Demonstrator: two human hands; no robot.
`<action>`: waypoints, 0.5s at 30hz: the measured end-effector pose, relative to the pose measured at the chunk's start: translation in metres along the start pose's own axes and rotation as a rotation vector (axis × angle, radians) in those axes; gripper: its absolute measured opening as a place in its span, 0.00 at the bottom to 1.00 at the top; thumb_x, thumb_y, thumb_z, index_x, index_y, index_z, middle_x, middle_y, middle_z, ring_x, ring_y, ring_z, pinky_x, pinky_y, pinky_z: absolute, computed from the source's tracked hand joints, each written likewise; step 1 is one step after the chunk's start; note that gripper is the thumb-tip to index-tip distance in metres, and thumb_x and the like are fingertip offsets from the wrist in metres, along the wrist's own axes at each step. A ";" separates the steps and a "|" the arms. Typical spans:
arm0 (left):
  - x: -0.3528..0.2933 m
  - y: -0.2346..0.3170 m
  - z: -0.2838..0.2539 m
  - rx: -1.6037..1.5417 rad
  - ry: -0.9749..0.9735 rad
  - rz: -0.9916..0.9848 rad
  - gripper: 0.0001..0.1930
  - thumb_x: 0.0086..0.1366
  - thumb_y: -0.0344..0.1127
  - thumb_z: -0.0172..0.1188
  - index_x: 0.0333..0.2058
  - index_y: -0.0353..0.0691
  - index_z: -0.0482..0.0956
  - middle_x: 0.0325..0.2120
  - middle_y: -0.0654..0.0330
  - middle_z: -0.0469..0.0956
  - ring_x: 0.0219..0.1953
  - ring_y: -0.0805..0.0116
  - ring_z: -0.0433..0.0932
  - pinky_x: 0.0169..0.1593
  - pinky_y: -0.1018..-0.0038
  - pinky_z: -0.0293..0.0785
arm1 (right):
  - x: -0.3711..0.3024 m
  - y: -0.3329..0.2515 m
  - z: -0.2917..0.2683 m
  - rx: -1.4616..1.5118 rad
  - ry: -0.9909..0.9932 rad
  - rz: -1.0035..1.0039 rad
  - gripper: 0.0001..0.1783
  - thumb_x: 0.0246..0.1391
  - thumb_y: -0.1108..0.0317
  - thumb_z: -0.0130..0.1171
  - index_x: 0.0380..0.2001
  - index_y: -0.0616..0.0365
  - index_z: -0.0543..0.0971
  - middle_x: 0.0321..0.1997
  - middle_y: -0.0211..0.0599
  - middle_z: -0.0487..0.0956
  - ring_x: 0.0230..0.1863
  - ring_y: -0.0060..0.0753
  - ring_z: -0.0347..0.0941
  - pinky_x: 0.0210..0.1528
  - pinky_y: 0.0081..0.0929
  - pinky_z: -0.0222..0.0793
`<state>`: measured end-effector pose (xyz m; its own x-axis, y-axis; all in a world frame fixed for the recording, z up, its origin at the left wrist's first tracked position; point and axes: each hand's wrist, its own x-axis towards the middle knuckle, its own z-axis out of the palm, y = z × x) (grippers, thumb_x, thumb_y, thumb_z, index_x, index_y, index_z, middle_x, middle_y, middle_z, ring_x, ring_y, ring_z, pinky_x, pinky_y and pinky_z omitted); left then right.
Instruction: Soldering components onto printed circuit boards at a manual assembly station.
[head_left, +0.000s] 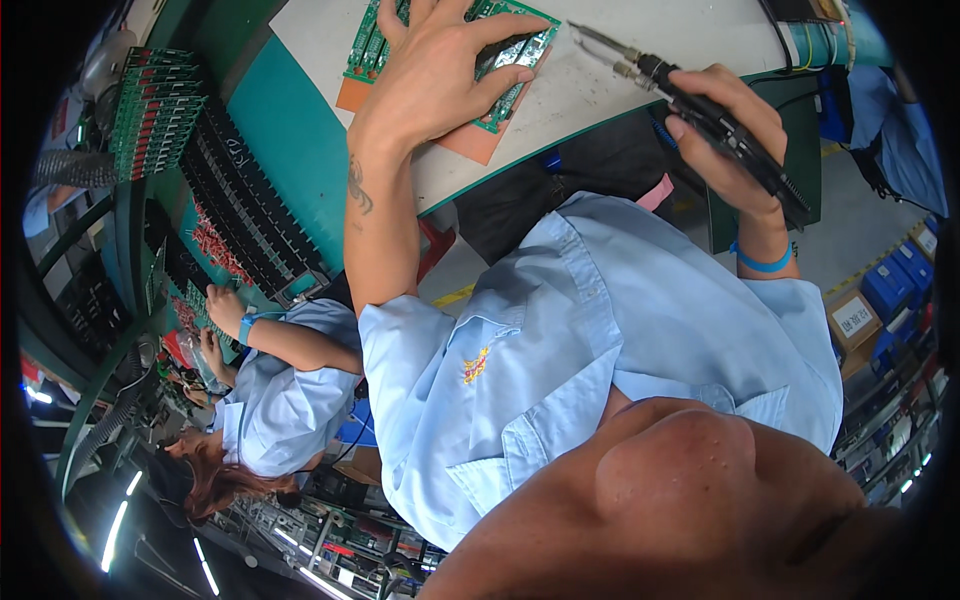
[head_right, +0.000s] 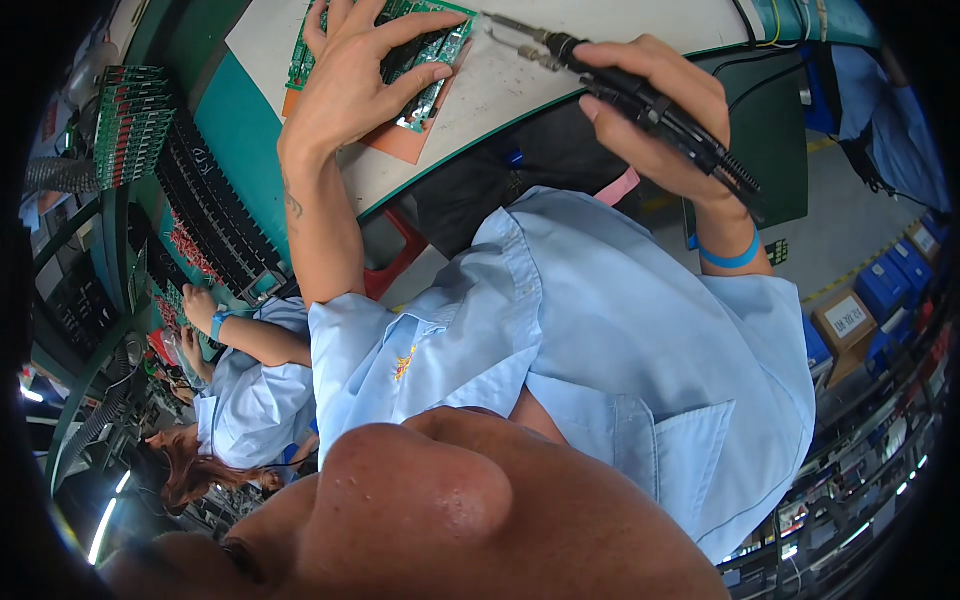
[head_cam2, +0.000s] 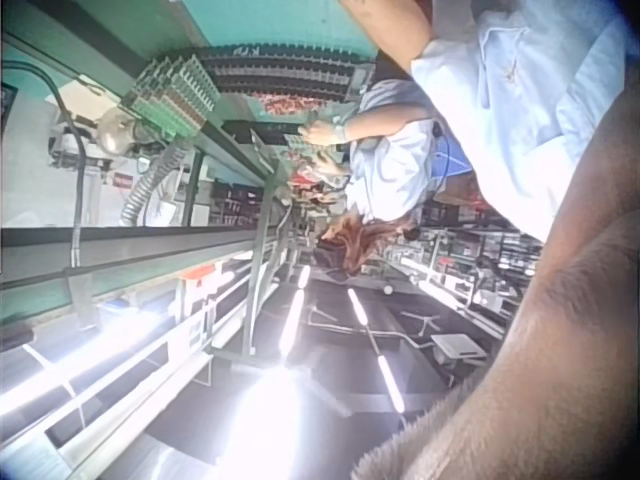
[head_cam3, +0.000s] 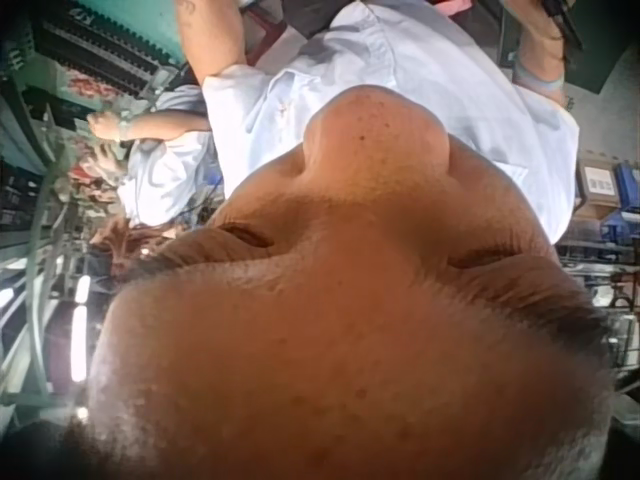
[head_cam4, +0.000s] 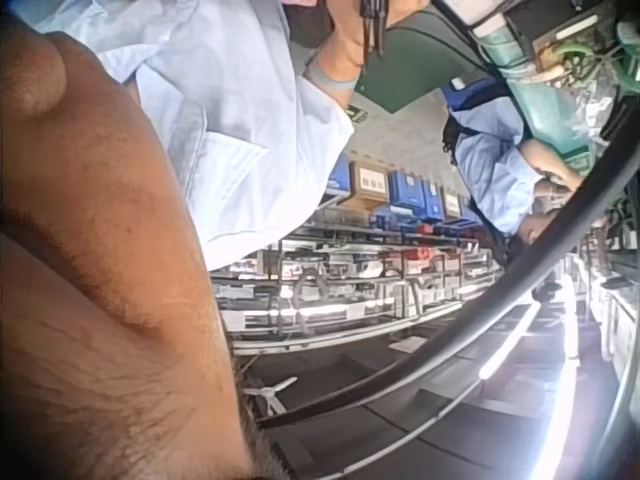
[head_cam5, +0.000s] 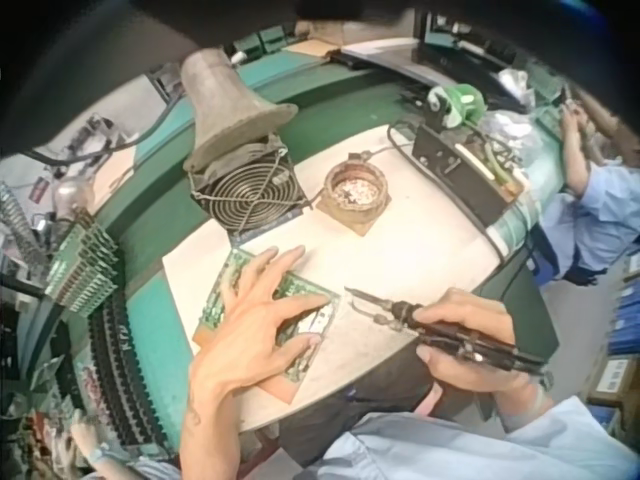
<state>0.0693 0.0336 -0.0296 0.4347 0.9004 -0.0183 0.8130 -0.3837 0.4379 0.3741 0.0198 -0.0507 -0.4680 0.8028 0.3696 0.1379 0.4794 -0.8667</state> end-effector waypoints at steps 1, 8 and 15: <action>-0.002 -0.003 0.003 0.003 0.024 -0.005 0.25 0.55 0.36 0.69 0.55 0.46 0.84 0.67 0.49 0.69 0.69 0.44 0.63 0.71 0.45 0.52 | 0.005 0.001 -0.002 -0.029 0.014 -0.007 0.25 0.44 0.82 0.68 0.50 0.64 0.84 0.40 0.39 0.85 0.33 0.29 0.76 0.37 0.21 0.70; -0.003 -0.016 0.022 0.019 0.173 -0.001 0.27 0.56 0.38 0.69 0.57 0.46 0.82 0.66 0.51 0.70 0.67 0.48 0.64 0.70 0.45 0.52 | 0.041 0.047 0.013 -0.055 0.148 0.040 0.26 0.46 0.81 0.68 0.52 0.66 0.81 0.44 0.41 0.85 0.36 0.29 0.77 0.41 0.20 0.73; -0.014 -0.033 0.038 0.046 0.319 -0.027 0.28 0.57 0.39 0.69 0.59 0.45 0.79 0.65 0.53 0.71 0.66 0.51 0.66 0.69 0.46 0.52 | 0.039 0.056 0.022 0.040 0.292 0.139 0.27 0.48 0.78 0.68 0.55 0.66 0.78 0.45 0.40 0.83 0.38 0.28 0.77 0.43 0.20 0.72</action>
<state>0.0508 0.0264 -0.0779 0.2759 0.9264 0.2563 0.8421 -0.3615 0.4003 0.3445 0.0705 -0.0925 -0.1763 0.9302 0.3219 0.1463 0.3481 -0.9260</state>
